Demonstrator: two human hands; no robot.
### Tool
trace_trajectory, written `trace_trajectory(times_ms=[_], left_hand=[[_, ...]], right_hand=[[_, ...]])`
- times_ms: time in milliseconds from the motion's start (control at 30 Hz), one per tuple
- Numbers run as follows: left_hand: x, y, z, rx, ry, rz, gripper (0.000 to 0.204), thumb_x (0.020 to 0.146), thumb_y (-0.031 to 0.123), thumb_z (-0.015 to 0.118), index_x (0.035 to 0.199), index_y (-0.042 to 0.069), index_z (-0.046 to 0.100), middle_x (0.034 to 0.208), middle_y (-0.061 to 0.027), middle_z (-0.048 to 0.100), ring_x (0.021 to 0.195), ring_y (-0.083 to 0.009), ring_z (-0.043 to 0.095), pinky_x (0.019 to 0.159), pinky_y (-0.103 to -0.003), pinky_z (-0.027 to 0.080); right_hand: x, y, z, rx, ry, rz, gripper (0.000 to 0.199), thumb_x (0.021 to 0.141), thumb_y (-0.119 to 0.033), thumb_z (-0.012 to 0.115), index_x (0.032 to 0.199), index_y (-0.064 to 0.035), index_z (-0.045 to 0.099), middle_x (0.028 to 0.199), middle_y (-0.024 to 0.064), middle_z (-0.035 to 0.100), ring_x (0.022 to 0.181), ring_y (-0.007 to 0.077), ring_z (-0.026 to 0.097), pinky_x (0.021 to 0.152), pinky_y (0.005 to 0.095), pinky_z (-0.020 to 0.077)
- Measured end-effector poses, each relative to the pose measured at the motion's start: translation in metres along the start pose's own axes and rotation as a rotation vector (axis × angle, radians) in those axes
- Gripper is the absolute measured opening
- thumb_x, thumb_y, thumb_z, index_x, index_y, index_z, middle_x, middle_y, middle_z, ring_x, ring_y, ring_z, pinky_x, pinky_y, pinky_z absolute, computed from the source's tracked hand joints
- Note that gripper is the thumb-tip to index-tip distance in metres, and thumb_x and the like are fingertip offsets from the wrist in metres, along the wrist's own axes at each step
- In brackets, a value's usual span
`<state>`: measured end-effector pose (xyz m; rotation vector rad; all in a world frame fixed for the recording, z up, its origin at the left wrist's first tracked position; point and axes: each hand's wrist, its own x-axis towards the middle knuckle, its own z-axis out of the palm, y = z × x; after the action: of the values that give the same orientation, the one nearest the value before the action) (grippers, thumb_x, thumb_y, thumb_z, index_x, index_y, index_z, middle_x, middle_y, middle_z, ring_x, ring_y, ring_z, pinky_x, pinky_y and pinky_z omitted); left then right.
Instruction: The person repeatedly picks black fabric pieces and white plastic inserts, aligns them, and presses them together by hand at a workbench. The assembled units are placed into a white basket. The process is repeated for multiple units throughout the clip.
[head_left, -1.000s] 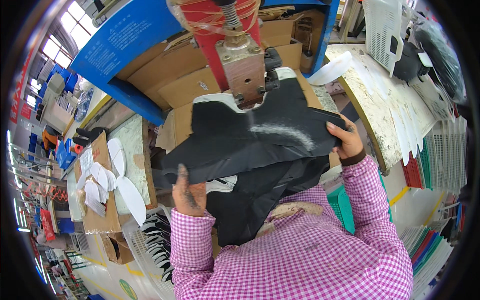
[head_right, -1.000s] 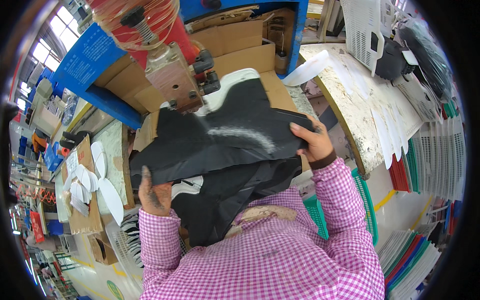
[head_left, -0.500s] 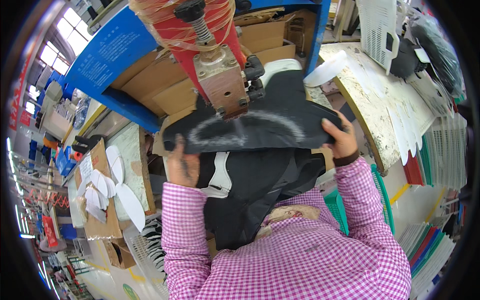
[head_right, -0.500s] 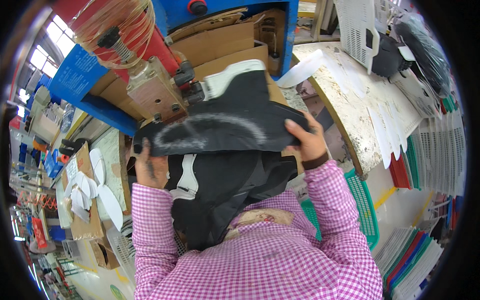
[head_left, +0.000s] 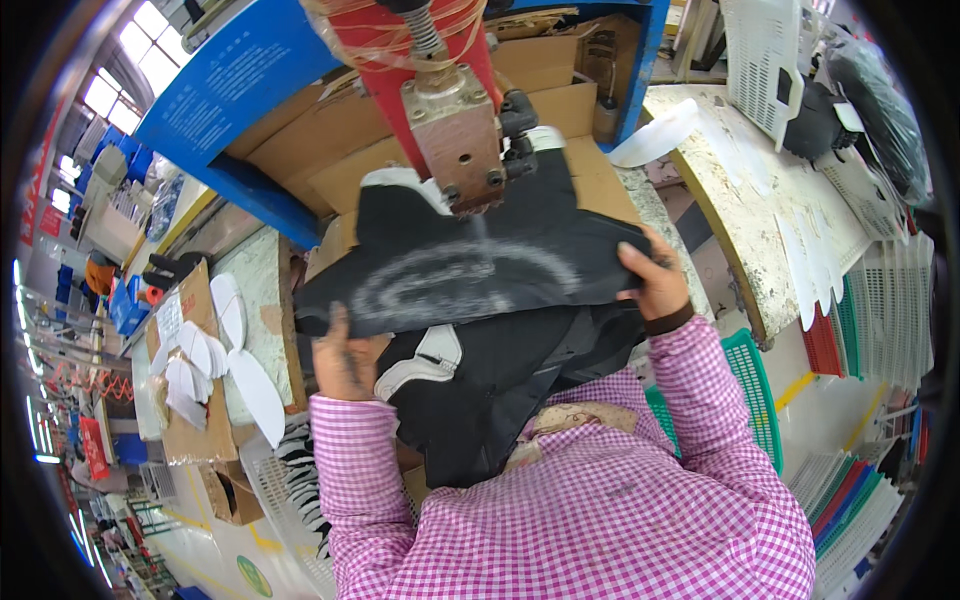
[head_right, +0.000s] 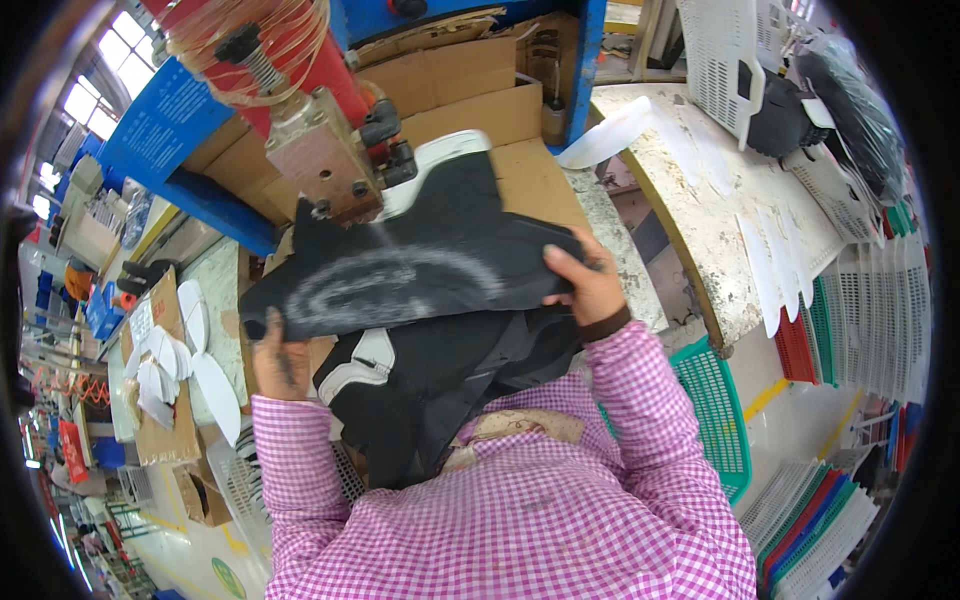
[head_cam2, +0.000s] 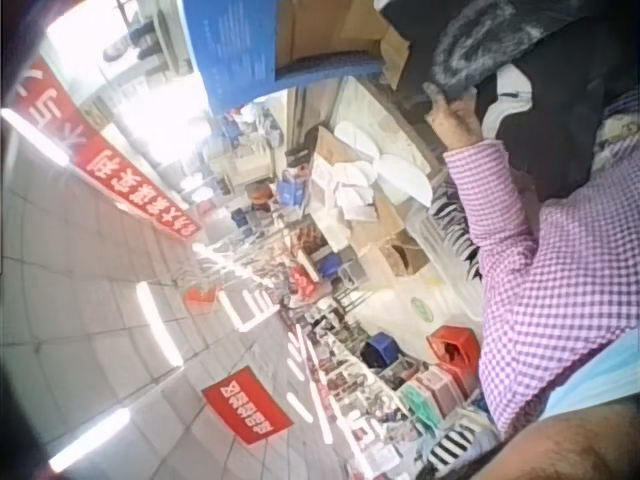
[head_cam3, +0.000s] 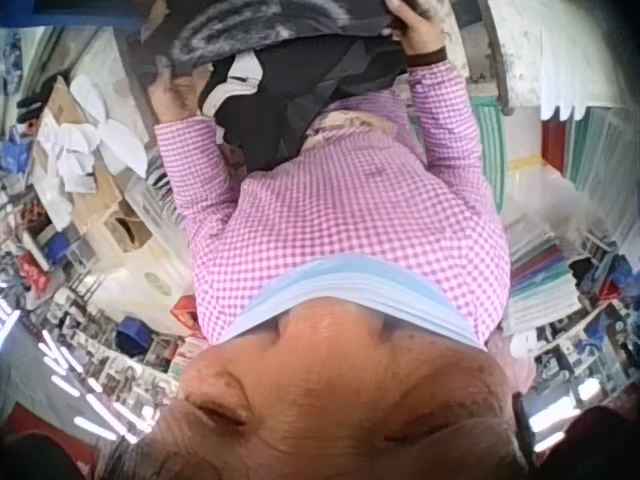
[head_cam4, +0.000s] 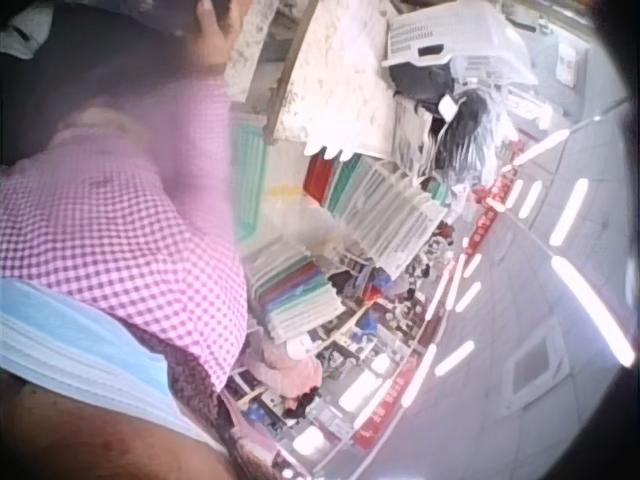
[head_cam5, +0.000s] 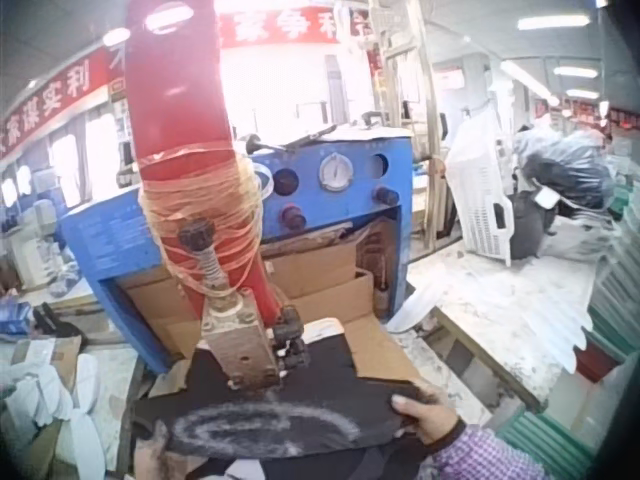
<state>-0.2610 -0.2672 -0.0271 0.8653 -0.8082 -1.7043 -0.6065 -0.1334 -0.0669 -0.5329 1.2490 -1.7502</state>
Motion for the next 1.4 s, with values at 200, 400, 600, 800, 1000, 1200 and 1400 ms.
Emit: trace_trajectory(times_ms=[200,400,600,800,1000,1200,1400], left_hand=[[-0.014,-0.019,0.023,0.113,0.182,-0.015,0.028,0.092,0.01,0.056,0.116,-0.004,0.053,0.11,-0.0142,0.062,0.102,-0.0214,0.06,0.092,-0.035,0.049],[-0.017,-0.048,0.016,0.055,0.088,-0.131,0.034,0.089,0.007,0.06,0.121,-0.001,0.05,0.113,-0.0136,0.061,0.099,-0.0216,0.061,0.088,-0.037,0.052],[-0.019,0.017,-0.04,-0.039,0.194,0.15,0.034,0.09,0.012,0.059,0.12,-0.001,0.05,0.116,-0.017,0.06,0.101,-0.0263,0.062,0.087,-0.04,0.053],[-0.012,0.05,-0.038,0.039,0.121,0.21,0.029,0.094,0.018,0.052,0.112,-0.005,0.054,0.107,-0.0176,0.064,0.093,-0.0279,0.065,0.079,-0.041,0.055],[0.015,-0.013,0.033,-0.08,-0.17,0.086,0.027,0.094,0.014,0.052,0.115,-0.003,0.052,0.108,-0.0179,0.063,0.094,-0.0293,0.064,0.075,-0.043,0.056],[0.011,-0.02,0.042,-0.027,-0.061,0.057,0.026,0.09,0.014,0.061,0.107,-0.005,0.057,0.101,-0.0156,0.065,0.088,-0.0227,0.065,0.077,-0.035,0.055],[0.0,0.046,-0.032,0.041,0.098,0.168,0.034,0.093,0.015,0.056,0.115,-0.01,0.051,0.114,-0.019,0.06,0.098,-0.0274,0.063,0.085,-0.041,0.053]], right_hand=[[0.017,-0.01,-0.005,0.077,0.198,-0.027,0.039,0.084,-0.012,0.063,0.121,-0.0017,0.052,0.1,0.01,0.064,0.071,0.0145,0.066,0.045,0.0212,0.0495],[-0.015,-0.015,-0.043,-0.048,0.216,0.0,0.028,0.086,-0.008,0.059,0.113,-0.0017,0.056,0.09,0.0074,0.067,0.062,0.0111,0.065,0.04,0.0176,0.0462],[0.017,0.011,0.049,0.078,-0.12,0.144,0.038,0.086,-0.011,0.062,0.121,-0.0035,0.051,0.096,0.0055,0.064,0.067,0.0099,0.063,0.041,0.019,0.0474],[0.055,0.005,0.082,0.084,-0.149,0.129,0.047,0.083,-0.014,0.066,0.125,-0.0022,0.048,0.097,0.0064,0.063,0.064,0.0108,0.061,0.042,0.0209,0.0458],[0.033,-0.044,-0.013,0.09,-0.055,-0.102,0.031,0.086,-0.01,0.059,0.115,0.0001,0.053,0.085,0.0078,0.066,0.051,0.008,0.058,0.037,0.0148,0.0394],[0.011,-0.046,-0.023,-0.022,0.028,-0.09,0.03,0.085,-0.013,0.061,0.113,-0.0026,0.055,0.09,0.0071,0.065,0.059,0.0103,0.063,0.039,0.0171,0.0471],[0.033,-0.005,0.067,0.134,-0.238,0.075,0.041,0.084,-0.011,0.065,0.121,0.0001,0.05,0.094,0.0081,0.063,0.064,0.0121,0.063,0.044,0.0217,0.0515]])
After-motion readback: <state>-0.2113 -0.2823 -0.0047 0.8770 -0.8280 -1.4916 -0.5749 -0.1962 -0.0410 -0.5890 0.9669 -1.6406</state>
